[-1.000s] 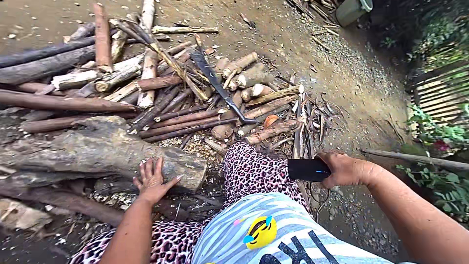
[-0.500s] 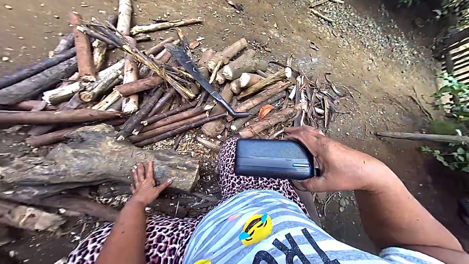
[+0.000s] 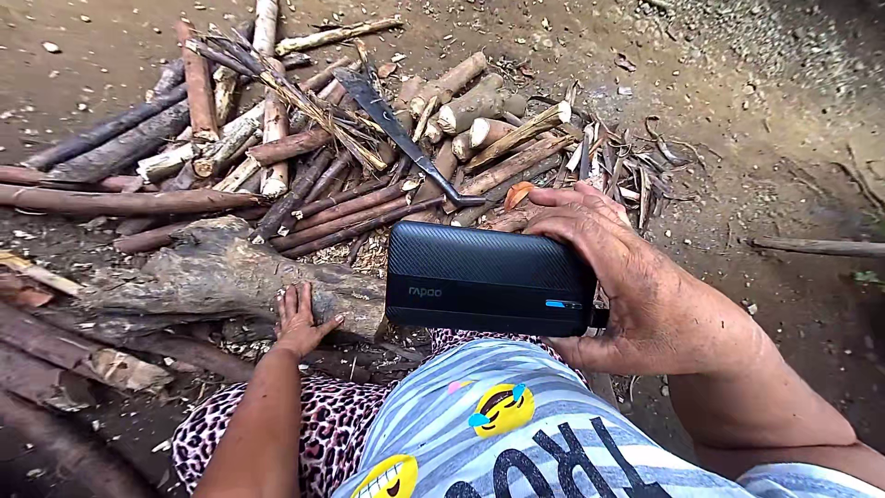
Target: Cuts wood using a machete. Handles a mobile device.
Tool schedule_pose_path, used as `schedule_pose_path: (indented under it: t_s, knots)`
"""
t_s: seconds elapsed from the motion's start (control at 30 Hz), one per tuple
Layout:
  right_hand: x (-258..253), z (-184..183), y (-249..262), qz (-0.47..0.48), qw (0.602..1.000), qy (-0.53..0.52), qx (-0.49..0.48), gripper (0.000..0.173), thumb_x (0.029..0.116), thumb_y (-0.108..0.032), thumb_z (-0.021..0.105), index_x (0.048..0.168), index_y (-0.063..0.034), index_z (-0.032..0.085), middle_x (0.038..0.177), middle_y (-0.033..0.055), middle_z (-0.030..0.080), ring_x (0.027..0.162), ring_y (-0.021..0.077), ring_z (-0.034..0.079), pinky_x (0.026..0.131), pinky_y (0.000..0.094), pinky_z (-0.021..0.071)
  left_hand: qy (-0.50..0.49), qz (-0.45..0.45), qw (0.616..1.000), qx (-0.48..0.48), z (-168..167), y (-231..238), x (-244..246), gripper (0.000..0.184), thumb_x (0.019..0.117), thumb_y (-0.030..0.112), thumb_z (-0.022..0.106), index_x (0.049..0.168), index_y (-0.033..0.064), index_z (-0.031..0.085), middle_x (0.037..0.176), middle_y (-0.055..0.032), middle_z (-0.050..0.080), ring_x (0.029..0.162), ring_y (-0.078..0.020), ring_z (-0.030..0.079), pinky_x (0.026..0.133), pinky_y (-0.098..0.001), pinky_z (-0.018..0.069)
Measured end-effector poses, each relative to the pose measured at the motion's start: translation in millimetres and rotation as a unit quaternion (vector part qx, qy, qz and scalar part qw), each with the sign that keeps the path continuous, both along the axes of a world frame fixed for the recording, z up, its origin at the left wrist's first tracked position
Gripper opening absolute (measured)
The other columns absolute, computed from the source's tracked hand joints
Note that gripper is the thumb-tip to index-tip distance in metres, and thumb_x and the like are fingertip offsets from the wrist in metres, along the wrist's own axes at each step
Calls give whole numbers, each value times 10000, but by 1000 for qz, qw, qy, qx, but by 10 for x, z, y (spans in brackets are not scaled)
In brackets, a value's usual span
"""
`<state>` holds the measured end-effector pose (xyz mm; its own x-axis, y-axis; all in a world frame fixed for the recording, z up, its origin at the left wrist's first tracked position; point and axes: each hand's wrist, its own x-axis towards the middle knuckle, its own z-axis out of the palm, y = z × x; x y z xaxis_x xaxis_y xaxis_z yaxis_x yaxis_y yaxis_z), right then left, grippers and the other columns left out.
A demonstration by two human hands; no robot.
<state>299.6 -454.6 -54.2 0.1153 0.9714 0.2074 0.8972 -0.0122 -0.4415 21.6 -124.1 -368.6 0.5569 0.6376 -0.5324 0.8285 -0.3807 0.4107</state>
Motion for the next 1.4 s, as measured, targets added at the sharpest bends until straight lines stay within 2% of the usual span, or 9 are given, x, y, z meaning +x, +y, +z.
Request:
schedule_pose_path:
  t_s: [0.43,0.57,0.73,0.83,0.93,1.0,1.1,1.2,1.4]
  knots:
    - [-29,-57,-109,-29,998,-52,25,689,708,-349,804,1273,-14,594,1271,141,654,1421,385,444,1188,706,208,3,-7,1000,6,-96,40,-18,1062,950,345,768,1671,74,37,1719,-252,-103,1583,-480,-91,1234,-699,68]
    - [38,-163,-202,-48,998,-43,-2,746,710,-370,791,1314,12,576,1306,170,645,1394,368,485,1191,622,280,38,0,999,13,18,24,46,1054,941,390,775,1679,123,71,1735,-219,-48,1594,-458,-43,1211,-734,83]
    - [298,-636,-678,-207,942,159,-210,798,664,-236,883,1350,10,557,1179,164,658,1079,281,652,930,521,535,3,15,998,65,196,-137,135,889,922,286,808,1624,58,312,1694,-305,136,1565,-528,88,1204,-753,95]
    - [363,-955,-1078,-289,856,273,-330,706,727,-143,880,1318,40,542,1119,199,662,1016,285,670,910,504,552,-141,-6,985,99,503,-388,446,543,961,117,729,1453,-25,545,1565,-360,368,1458,-591,305,1159,-751,255]
    - [307,-1021,-1350,-323,807,303,-391,671,768,-127,863,1318,73,536,1135,227,648,1032,306,648,940,509,518,-248,-136,959,-3,928,-902,1025,297,1044,71,583,1310,-51,637,1295,-272,642,1209,-407,636,1050,-562,514]
    - [302,-1008,-1492,-347,794,313,-390,664,765,-143,849,1314,64,539,1114,207,649,1001,276,652,910,488,530,-305,-265,909,-103,1137,-1339,1446,230,1035,38,567,1205,-38,702,1187,-203,701,1095,-300,693,994,-484,559]
    - [350,-915,-1626,-384,783,303,-385,647,774,-132,840,1315,56,539,1107,197,650,988,257,649,900,475,529,-294,-472,811,-184,1282,-1964,2029,276,1002,-19,557,1191,30,753,1212,-159,725,1205,-305,655,1088,-502,479]
    - [381,-892,-1708,-397,772,289,-404,686,786,-140,851,1349,67,517,1145,230,644,1044,302,644,947,507,511,-118,-640,743,-156,1294,-2369,2378,500,940,-37,585,1368,202,683,1378,-106,658,1387,-369,489,1151,-646,319]
    - [261,-1029,-1776,-337,777,359,-392,668,759,-130,834,1326,59,537,1128,195,651,1007,248,653,919,452,534,-63,-630,769,-93,1359,-2114,2434,159,947,134,733,1093,91,777,1170,-135,726,1288,-388,540,1165,-638,261]
